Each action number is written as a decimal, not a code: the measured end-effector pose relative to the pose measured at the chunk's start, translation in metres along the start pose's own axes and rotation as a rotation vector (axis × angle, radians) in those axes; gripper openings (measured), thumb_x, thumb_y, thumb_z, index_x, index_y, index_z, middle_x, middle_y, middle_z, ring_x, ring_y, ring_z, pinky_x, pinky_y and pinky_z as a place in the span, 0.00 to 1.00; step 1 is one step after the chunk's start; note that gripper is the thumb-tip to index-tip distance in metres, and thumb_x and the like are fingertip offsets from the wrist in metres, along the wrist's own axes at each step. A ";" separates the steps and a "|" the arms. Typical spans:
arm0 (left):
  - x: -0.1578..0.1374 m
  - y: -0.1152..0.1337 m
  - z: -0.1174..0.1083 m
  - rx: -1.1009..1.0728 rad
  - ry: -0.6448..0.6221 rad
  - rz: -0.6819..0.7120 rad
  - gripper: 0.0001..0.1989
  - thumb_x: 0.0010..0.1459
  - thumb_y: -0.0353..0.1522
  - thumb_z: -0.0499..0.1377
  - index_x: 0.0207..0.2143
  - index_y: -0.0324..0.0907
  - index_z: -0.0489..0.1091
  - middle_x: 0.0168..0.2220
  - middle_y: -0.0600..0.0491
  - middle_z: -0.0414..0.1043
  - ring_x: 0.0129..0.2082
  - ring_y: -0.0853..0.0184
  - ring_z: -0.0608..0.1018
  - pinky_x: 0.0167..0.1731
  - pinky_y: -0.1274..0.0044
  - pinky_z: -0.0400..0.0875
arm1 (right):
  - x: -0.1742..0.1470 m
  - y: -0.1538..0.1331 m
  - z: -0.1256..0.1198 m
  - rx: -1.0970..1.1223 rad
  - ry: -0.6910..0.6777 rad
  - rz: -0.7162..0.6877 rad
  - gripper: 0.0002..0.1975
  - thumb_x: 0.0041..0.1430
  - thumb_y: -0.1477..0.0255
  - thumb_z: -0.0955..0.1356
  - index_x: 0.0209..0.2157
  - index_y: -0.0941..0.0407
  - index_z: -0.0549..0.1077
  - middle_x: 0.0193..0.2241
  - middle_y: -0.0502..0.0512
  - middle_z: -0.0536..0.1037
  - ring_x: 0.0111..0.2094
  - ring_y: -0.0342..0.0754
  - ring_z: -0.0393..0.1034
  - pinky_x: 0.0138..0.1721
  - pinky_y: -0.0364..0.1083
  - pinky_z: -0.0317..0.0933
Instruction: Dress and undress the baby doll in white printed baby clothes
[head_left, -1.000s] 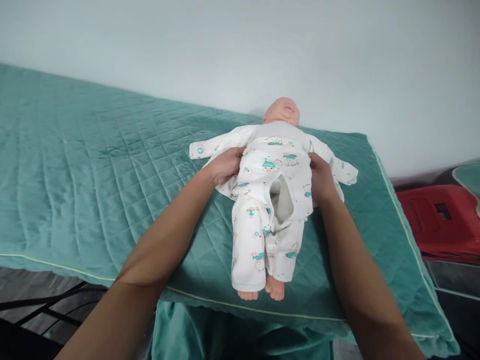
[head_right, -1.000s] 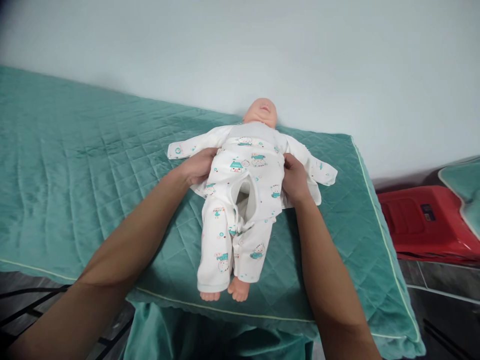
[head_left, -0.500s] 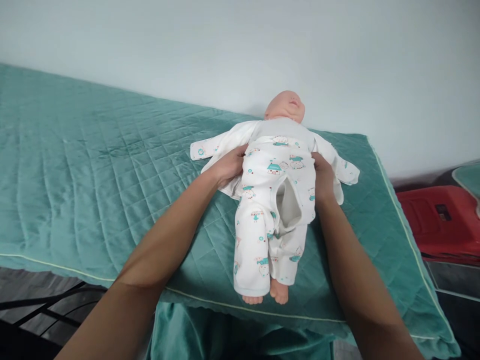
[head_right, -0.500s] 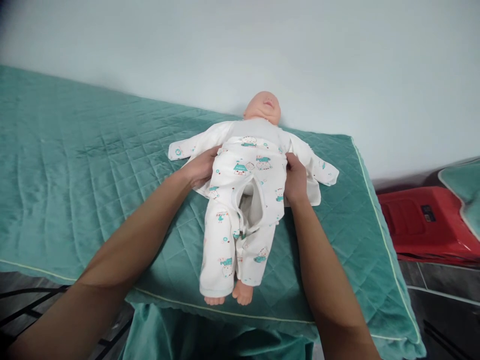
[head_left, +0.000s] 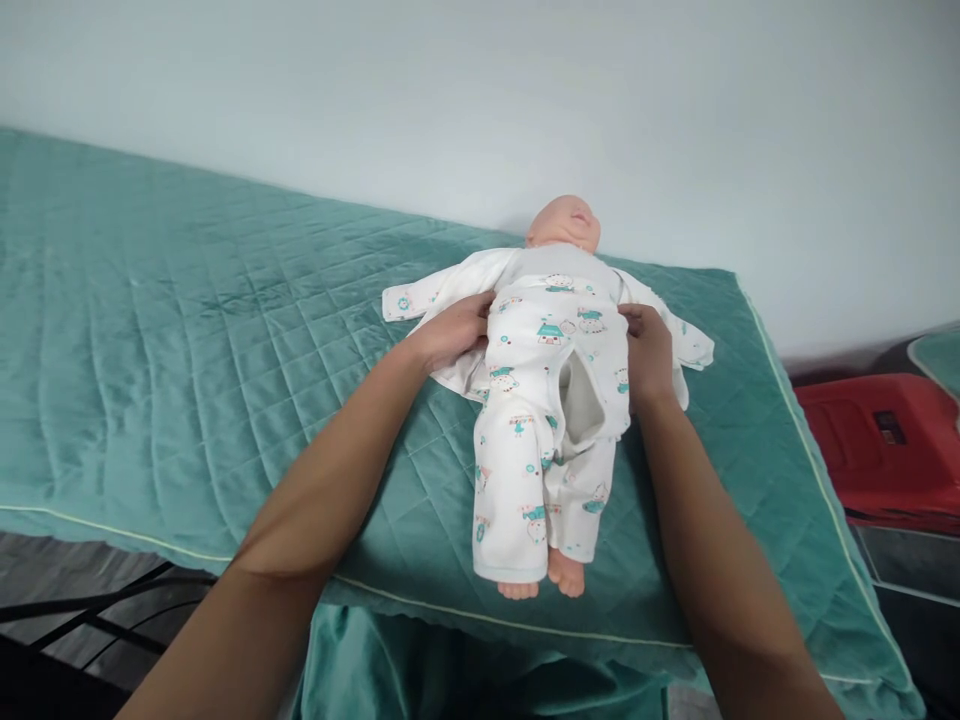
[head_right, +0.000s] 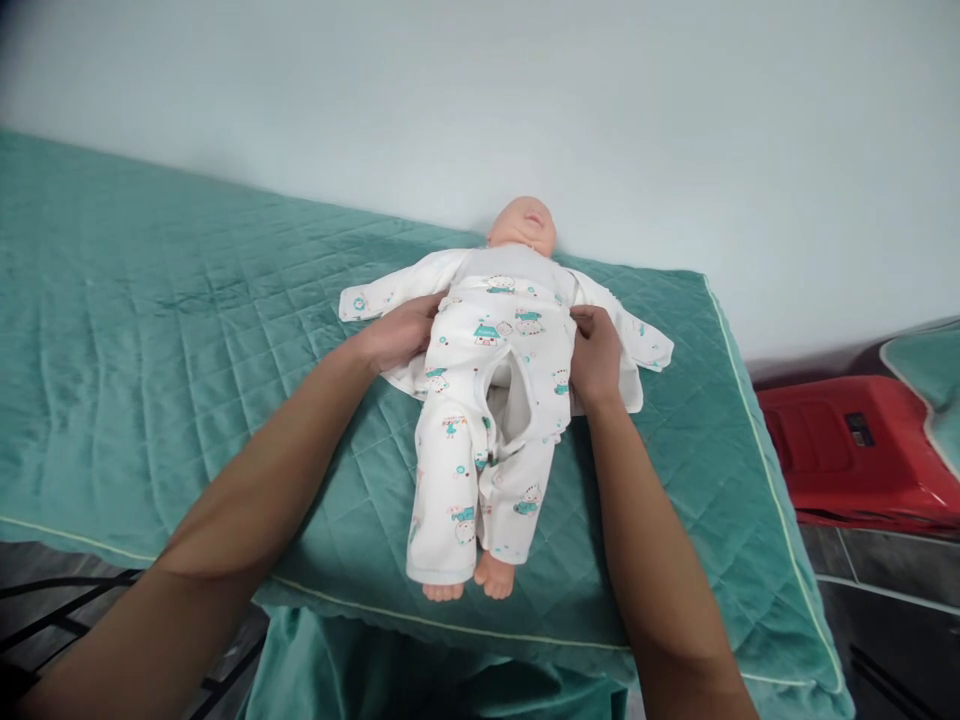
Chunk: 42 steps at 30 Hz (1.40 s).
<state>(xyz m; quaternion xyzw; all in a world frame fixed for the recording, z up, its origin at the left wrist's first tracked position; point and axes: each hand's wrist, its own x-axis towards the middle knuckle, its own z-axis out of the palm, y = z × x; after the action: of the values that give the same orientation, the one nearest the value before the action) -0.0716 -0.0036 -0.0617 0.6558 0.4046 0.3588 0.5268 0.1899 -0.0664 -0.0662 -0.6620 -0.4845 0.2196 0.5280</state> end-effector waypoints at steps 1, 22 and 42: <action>0.000 -0.001 -0.003 -0.011 -0.038 -0.031 0.10 0.53 0.27 0.58 0.38 0.41 0.75 0.33 0.50 0.79 0.34 0.63 0.80 0.35 0.70 0.77 | 0.002 0.002 -0.001 0.042 -0.004 0.019 0.11 0.50 0.72 0.68 0.38 0.53 0.72 0.31 0.52 0.80 0.31 0.49 0.73 0.35 0.49 0.66; 0.018 0.036 -0.002 0.280 -0.165 0.389 0.15 0.59 0.43 0.62 0.33 0.42 0.65 0.63 0.45 0.66 0.62 0.56 0.68 0.57 0.65 0.64 | 0.041 -0.035 -0.004 -0.071 -0.519 -0.511 0.19 0.54 0.54 0.74 0.28 0.53 0.67 0.46 0.56 0.72 0.46 0.51 0.66 0.48 0.51 0.62; 0.062 0.027 0.011 0.572 0.188 0.335 0.08 0.62 0.37 0.58 0.32 0.42 0.68 0.40 0.49 0.74 0.45 0.60 0.71 0.52 0.67 0.63 | 0.064 -0.026 0.018 -0.143 -0.207 -0.346 0.10 0.58 0.64 0.71 0.29 0.52 0.68 0.28 0.48 0.69 0.31 0.45 0.63 0.38 0.48 0.63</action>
<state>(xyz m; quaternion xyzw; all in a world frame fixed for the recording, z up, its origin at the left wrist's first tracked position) -0.0315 0.0454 -0.0349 0.7984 0.4223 0.3709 0.2159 0.1925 -0.0027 -0.0350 -0.5787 -0.6570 0.1577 0.4567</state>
